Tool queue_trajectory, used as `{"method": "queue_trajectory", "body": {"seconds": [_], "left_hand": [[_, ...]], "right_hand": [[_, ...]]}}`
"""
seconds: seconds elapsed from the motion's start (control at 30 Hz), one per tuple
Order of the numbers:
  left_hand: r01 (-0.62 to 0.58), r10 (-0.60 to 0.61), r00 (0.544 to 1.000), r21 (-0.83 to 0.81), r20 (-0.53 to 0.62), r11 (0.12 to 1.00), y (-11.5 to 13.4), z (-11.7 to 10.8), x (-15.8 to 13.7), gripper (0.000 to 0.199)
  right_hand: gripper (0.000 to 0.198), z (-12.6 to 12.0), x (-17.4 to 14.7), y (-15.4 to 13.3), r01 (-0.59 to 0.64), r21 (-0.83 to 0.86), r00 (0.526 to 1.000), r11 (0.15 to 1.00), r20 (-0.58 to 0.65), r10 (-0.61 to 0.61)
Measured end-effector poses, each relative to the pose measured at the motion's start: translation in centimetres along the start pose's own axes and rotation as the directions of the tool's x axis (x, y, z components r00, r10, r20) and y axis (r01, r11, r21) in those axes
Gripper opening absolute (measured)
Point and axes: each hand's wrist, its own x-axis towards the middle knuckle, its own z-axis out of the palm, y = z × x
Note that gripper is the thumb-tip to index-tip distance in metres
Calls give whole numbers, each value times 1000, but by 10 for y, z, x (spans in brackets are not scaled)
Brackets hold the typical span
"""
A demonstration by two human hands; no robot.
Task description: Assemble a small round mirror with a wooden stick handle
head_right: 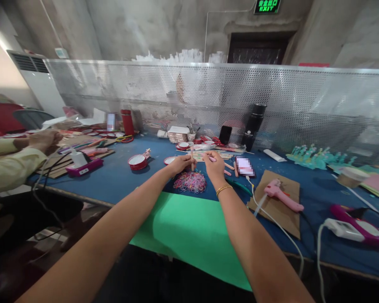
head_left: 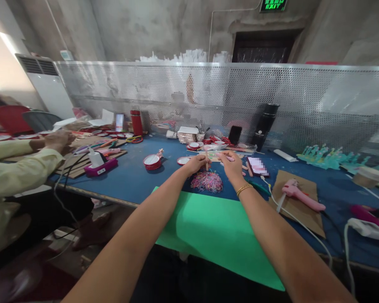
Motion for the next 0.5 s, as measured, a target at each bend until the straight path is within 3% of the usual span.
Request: {"method": "queue_trajectory", "body": {"seconds": [0.13, 0.33, 0.5], "left_hand": [[-34, 33, 999, 21, 37, 999, -5, 1, 2, 29], [13, -16, 1000, 104, 27, 994, -7, 2, 1, 29], [21, -20, 994, 5, -109, 1000, 8, 0, -4, 28]], "right_hand": [[23, 0, 0, -1, -6, 6, 1000, 1000, -2, 6], [21, 2, 0, 5, -13, 30, 1000, 999, -3, 13], [22, 2, 4, 15, -19, 35, 999, 999, -31, 21]]}}
